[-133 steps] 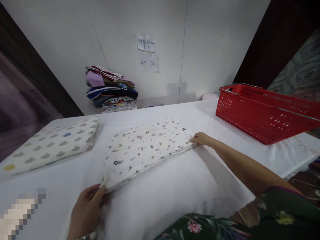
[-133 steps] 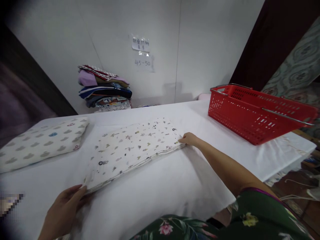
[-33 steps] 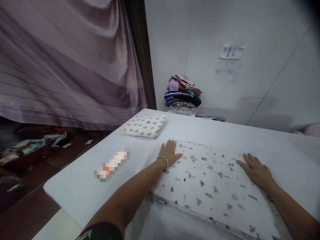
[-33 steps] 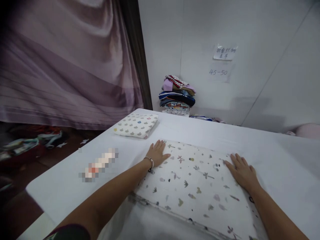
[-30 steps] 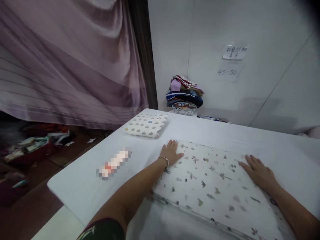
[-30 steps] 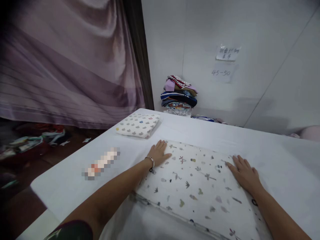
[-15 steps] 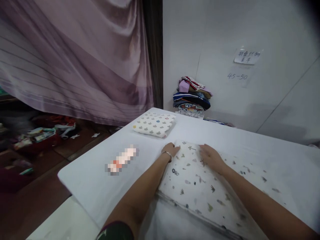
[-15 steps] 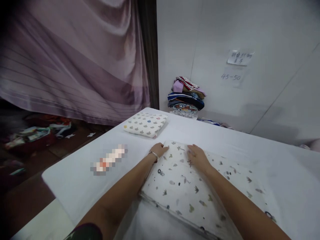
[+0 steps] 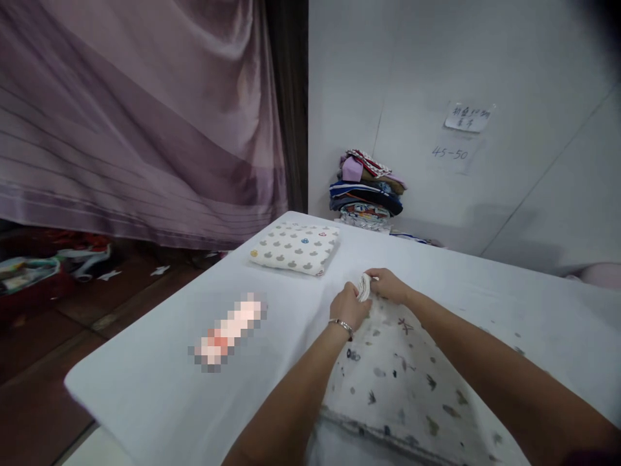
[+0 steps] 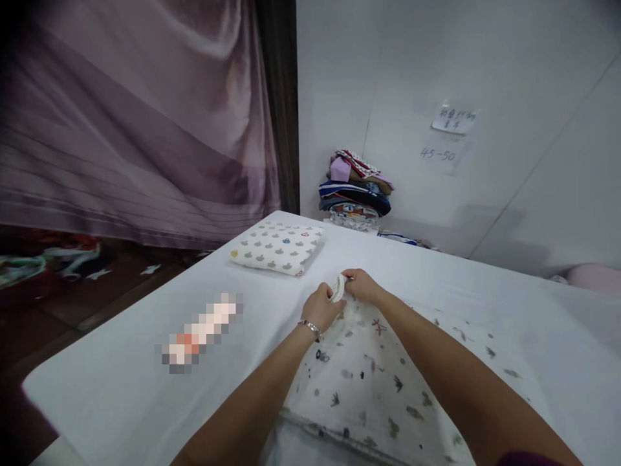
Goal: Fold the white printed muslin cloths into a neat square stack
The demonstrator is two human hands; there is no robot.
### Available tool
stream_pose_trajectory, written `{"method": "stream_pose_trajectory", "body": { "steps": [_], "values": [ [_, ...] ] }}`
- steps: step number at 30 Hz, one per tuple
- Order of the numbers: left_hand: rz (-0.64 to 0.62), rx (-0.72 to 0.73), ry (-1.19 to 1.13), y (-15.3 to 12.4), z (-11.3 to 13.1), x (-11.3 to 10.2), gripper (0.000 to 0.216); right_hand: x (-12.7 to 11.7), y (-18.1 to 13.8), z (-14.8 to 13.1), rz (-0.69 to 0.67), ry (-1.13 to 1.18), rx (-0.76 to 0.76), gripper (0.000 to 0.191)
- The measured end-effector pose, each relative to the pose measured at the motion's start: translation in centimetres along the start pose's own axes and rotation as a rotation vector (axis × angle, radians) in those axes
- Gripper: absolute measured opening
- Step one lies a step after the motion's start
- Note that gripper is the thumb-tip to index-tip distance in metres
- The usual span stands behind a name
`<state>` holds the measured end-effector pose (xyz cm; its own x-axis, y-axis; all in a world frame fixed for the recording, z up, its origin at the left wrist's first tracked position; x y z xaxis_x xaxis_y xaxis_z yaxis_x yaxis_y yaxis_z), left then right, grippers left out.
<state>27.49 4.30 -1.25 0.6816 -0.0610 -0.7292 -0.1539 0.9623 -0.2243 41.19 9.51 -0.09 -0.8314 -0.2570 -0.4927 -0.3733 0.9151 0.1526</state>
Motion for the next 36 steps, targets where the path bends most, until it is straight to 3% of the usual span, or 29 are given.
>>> {"method": "stream_pose_trajectory", "body": {
  "steps": [5,11,17,23,30,36],
  "values": [
    [-0.083,0.045,-0.223,0.7,0.0,-0.3,0.037,0.0,-0.6,0.3,0.069,0.121,-0.035,0.024],
    [-0.108,0.129,-0.334,1.9,-0.4,-0.1,0.017,-0.1,-1.2,0.8,0.117,0.208,-0.046,0.020],
    [0.005,0.173,-0.182,1.0,0.1,-0.8,0.011,0.1,-1.5,1.1,0.117,0.274,-0.050,0.019],
    [0.165,0.390,-0.126,0.0,0.9,-1.6,0.015,0.3,-1.6,1.0,0.102,0.279,-0.064,0.019],
    [0.138,0.315,-0.092,0.3,0.6,-0.9,0.016,0.4,-1.7,0.6,0.086,0.249,-0.067,0.022],
    [0.234,0.291,-0.082,0.1,0.6,-1.4,0.009,0.5,-1.6,0.7,0.063,0.217,-0.087,0.024]
  ]
}}
Point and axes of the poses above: each hand's wrist, its own y-axis towards the middle knuckle, its own x-axis out of the palm, z = x × y, the point moved 4 cm from there along y, towards the middle knuckle, and after that the axes turned 15 degrees about -x, right-handed, at the moved point
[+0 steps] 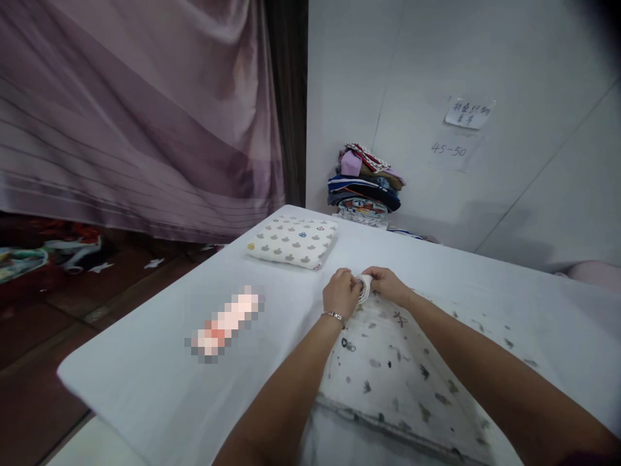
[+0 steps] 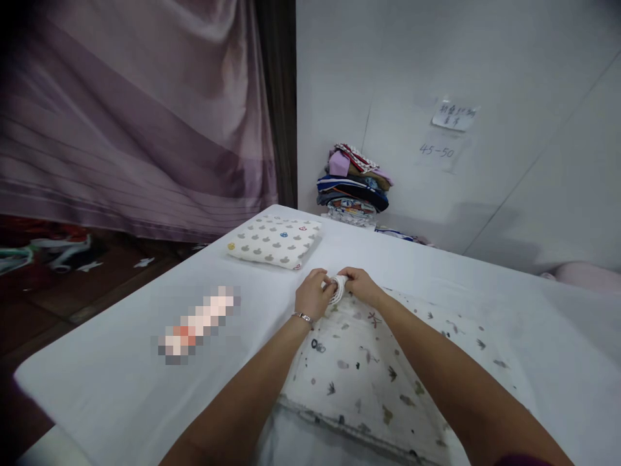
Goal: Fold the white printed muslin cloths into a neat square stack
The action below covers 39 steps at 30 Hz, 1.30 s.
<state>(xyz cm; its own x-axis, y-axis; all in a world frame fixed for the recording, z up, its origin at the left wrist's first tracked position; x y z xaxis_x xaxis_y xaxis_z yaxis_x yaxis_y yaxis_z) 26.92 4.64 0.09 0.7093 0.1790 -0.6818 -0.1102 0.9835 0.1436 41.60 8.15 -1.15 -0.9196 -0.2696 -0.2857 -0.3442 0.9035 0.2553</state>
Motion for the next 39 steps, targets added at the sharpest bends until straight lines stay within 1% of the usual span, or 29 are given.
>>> {"method": "stream_pose_trajectory", "body": {
  "steps": [3,10,13,15,20,22,24,26,28,29,32,37,39],
  "values": [
    [0.022,0.018,0.003,-0.1,0.0,-0.1,0.010,0.0,0.0,0.1,-0.014,-0.016,-0.017,0.025],
    [-0.044,0.086,-0.066,-0.4,0.5,-0.1,0.010,0.1,-0.1,-0.2,-0.057,-0.062,-0.055,0.027],
    [-0.024,0.107,-0.084,-0.4,0.8,-0.5,0.010,0.3,0.0,-0.5,-0.072,-0.085,-0.073,0.028],
    [-0.017,0.095,-0.077,-0.2,0.8,-0.7,0.010,0.4,0.0,-0.7,-0.078,-0.100,-0.078,0.029],
    [-0.044,-0.010,-0.033,0.3,0.3,-0.7,0.012,0.7,0.0,-1.5,-0.089,-0.142,-0.099,0.031],
    [-0.032,-0.012,-0.081,0.5,0.1,-0.6,0.011,0.8,0.0,-2.0,-0.108,-0.155,-0.110,0.031],
    [-0.042,-0.017,-0.174,0.7,0.0,-0.3,0.012,0.7,0.0,-2.3,-0.104,-0.149,-0.095,0.026],
    [-0.078,-0.047,-0.304,1.1,-0.4,0.1,0.013,0.5,0.2,-2.3,-0.079,-0.125,-0.054,0.018],
    [-0.146,-0.112,-0.401,1.5,-1.0,0.4,0.024,0.3,0.5,-2.0,-0.057,-0.099,-0.013,0.015],
    [-0.193,-0.149,-0.416,1.8,-1.3,0.6,0.027,0.2,0.6,-1.8,-0.054,-0.088,0.000,0.014],
    [-0.329,-0.220,-0.366,2.3,-2.2,0.7,0.028,0.2,1.1,-1.1,-0.053,-0.059,0.024,0.017],
    [-0.504,-0.186,-0.380,2.2,-2.8,0.8,0.038,0.3,1.6,0.0,-0.074,-0.021,0.041,0.019],
    [-0.519,-0.163,-0.341,2.0,-2.8,1.1,0.040,0.3,1.7,0.2,-0.078,-0.014,0.040,0.020]
  ]
}}
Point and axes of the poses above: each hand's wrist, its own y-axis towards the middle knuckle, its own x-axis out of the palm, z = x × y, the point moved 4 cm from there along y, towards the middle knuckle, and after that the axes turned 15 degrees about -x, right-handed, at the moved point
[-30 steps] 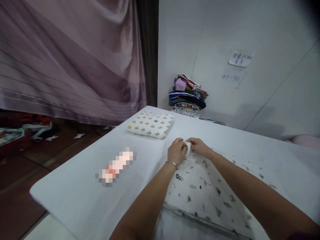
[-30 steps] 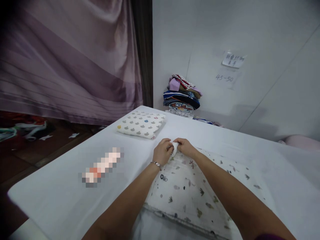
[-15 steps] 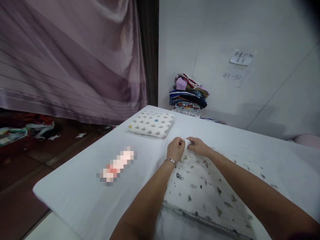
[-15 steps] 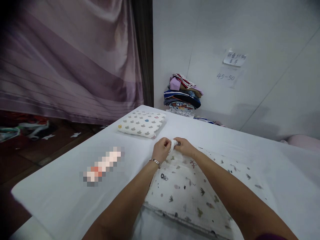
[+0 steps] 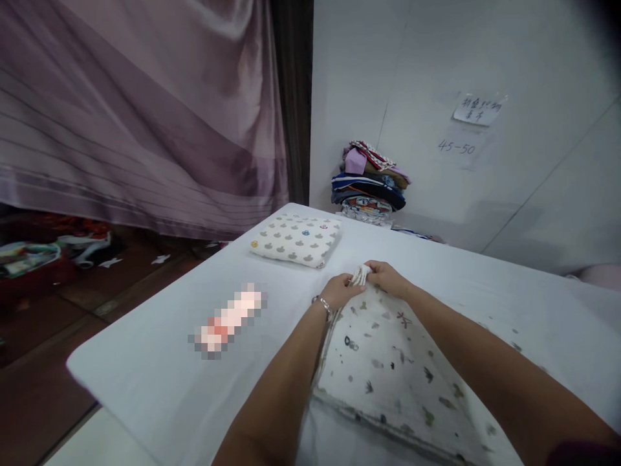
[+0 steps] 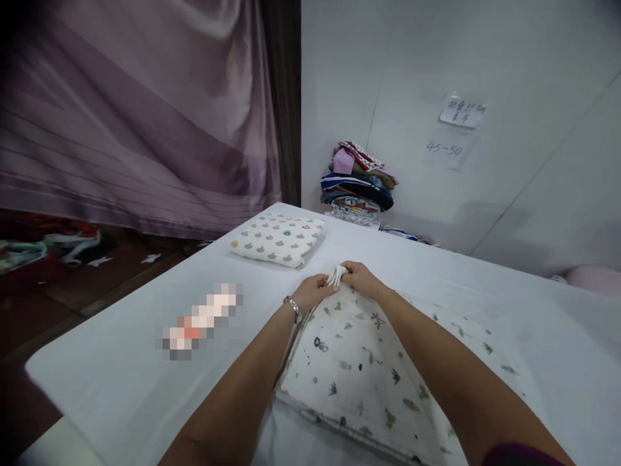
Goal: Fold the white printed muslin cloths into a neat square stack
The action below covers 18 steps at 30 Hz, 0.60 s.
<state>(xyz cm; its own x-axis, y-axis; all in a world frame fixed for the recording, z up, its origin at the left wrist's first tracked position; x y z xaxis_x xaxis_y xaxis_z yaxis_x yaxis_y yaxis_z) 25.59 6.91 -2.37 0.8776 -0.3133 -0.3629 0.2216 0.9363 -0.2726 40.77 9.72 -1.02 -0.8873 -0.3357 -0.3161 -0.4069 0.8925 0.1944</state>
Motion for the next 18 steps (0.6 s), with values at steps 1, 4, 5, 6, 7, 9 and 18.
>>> {"method": "stream_pose_trajectory", "body": {
  "steps": [1,4,5,6,7,9,18],
  "values": [
    [0.036,-0.006,0.042,0.0,0.0,0.1,0.038,0.0,0.1,0.1,-0.003,-0.001,-0.002,0.020],
    [0.198,-0.057,0.151,0.1,0.0,0.0,0.026,0.2,0.3,0.5,-0.012,-0.027,-0.004,0.022],
    [0.236,-0.075,0.170,0.1,0.0,-0.1,0.025,0.3,0.4,0.6,-0.015,-0.043,-0.003,0.023],
    [0.261,-0.089,0.178,0.1,-0.1,-0.2,0.025,0.4,0.5,0.7,-0.017,-0.062,-0.002,0.024],
    [0.273,-0.098,0.178,0.2,-0.1,-0.2,0.025,0.5,0.6,0.9,-0.019,-0.083,-0.002,0.026],
    [0.280,-0.115,0.172,0.3,-0.4,-0.3,0.027,0.7,0.9,1.1,-0.018,-0.131,-0.009,0.029],
    [0.242,-0.212,0.159,1.0,-2.0,-0.5,0.051,1.8,1.3,2.3,0.040,-0.538,-0.072,0.044]
  ]
}}
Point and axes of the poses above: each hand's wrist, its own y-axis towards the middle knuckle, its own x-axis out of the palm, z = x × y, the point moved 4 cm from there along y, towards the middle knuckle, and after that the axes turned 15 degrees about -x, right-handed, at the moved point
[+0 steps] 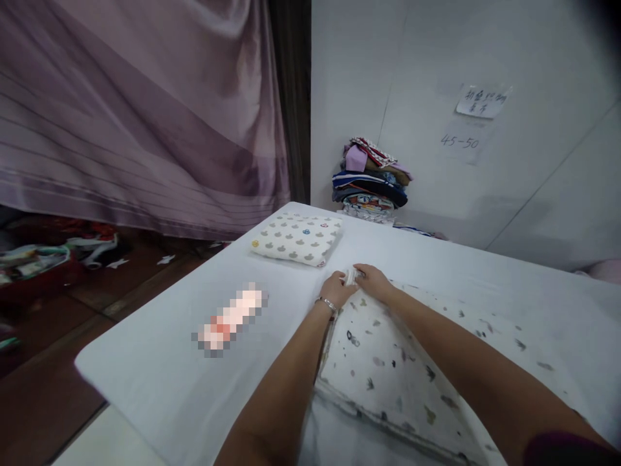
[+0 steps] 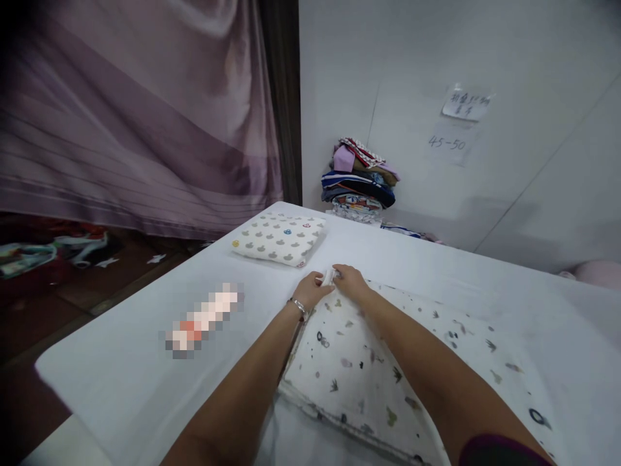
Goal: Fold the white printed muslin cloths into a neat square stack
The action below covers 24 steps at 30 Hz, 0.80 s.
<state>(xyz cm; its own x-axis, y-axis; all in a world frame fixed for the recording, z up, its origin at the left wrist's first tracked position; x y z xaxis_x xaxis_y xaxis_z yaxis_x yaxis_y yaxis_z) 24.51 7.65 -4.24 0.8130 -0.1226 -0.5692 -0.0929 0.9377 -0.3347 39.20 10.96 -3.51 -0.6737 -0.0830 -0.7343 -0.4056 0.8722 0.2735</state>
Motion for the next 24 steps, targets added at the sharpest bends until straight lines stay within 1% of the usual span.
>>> {"method": "stream_pose_trajectory", "body": {
  "steps": [4,6,8,10,13,16,19,22,24],
  "values": [
    [0.083,-0.016,0.070,-0.1,-0.1,-0.5,0.029,0.5,-0.8,-1.0,0.016,-0.129,-0.061,0.045],
    [0.103,-0.013,0.079,-0.2,0.0,-0.7,0.021,1.0,-1.5,-1.8,-0.024,-0.191,-0.108,0.045],
    [0.114,-0.007,0.080,-0.3,0.1,-0.7,0.020,1.6,-2.0,-2.4,-0.108,-0.257,-0.125,0.045],
    [0.119,-0.002,0.080,-0.5,0.2,-0.7,0.021,2.0,-2.4,-2.7,-0.178,-0.297,-0.100,0.047],
    [0.106,0.002,0.070,-0.7,0.3,-1.0,0.022,1.3,-2.9,-2.9,-0.168,-0.312,-0.061,0.050],
    [0.052,-0.013,0.046,-0.8,0.0,-1.3,0.022,0.2,-4.9,-3.6,-0.163,-0.327,-0.085,0.050],
    [-0.041,-0.063,0.009,-1.1,-0.8,-1.8,0.023,-0.1,-8.9,-5.2,-0.209,-0.299,-0.149,0.049],
    [-0.143,-0.125,-0.029,-1.9,-1.6,-2.5,0.020,0.0,-13.0,-7.8,-0.231,-0.225,-0.243,0.047],
    [-0.200,-0.153,-0.043,-3.0,-2.2,-3.1,0.018,0.1,-14.7,-9.9,-0.215,-0.152,-0.320,0.040]
  ]
}}
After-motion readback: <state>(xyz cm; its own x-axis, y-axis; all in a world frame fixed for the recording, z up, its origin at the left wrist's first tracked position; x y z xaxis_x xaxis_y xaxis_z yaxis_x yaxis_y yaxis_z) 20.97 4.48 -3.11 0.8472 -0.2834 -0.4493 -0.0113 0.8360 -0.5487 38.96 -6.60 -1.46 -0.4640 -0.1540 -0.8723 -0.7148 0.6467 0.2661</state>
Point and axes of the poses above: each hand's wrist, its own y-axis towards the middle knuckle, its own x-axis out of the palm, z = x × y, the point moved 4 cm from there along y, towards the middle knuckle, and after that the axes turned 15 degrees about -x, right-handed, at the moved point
